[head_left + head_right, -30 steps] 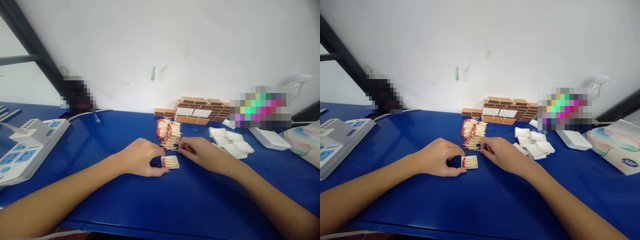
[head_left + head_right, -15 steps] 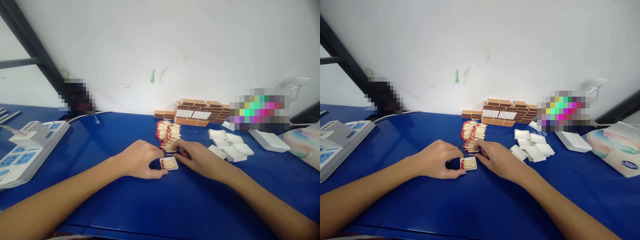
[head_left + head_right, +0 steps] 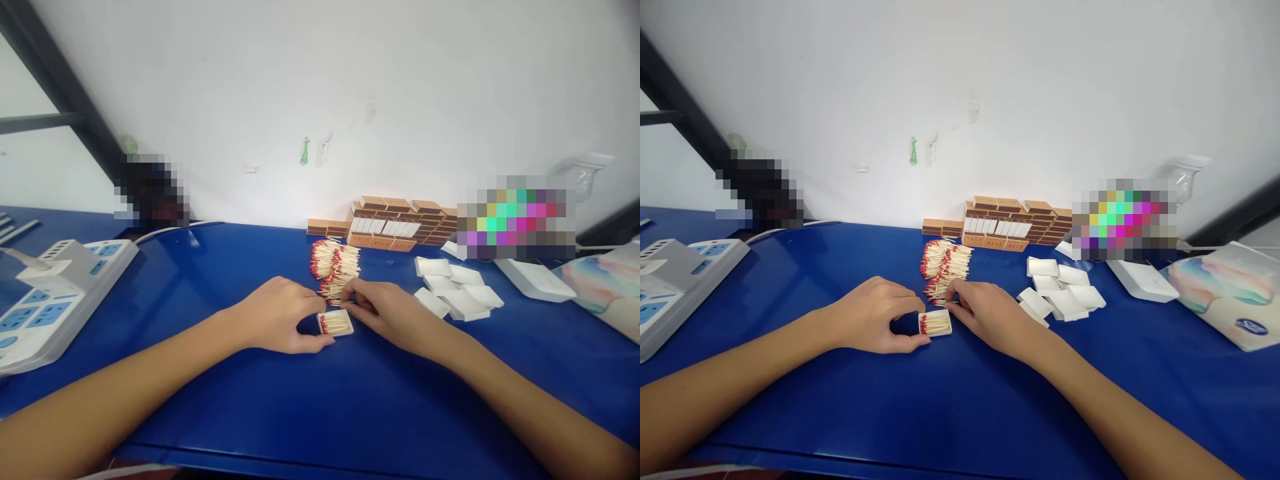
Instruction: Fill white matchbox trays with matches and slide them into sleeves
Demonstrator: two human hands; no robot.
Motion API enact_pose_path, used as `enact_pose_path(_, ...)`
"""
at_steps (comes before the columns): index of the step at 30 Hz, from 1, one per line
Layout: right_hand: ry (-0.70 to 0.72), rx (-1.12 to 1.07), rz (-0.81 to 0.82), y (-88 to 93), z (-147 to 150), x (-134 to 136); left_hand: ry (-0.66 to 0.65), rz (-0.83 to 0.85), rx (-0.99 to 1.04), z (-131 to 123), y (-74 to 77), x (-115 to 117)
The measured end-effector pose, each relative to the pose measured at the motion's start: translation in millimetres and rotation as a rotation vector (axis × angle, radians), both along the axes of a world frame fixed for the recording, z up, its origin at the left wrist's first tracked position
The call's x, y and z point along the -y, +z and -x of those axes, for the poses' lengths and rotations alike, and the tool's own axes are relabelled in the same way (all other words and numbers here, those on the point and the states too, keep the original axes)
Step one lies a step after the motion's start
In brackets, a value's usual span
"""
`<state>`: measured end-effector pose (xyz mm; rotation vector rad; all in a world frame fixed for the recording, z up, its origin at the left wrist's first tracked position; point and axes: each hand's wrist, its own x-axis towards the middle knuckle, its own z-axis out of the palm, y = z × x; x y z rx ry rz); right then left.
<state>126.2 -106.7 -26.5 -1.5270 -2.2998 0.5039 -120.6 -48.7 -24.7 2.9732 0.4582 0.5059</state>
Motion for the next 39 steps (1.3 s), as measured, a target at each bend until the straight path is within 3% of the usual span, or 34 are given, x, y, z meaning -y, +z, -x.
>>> enact_pose_path(39,-0.057,0.265,0.119,12.0,0.1,3.1,0.007,0.002,0.008,1.0,1.5,0.1)
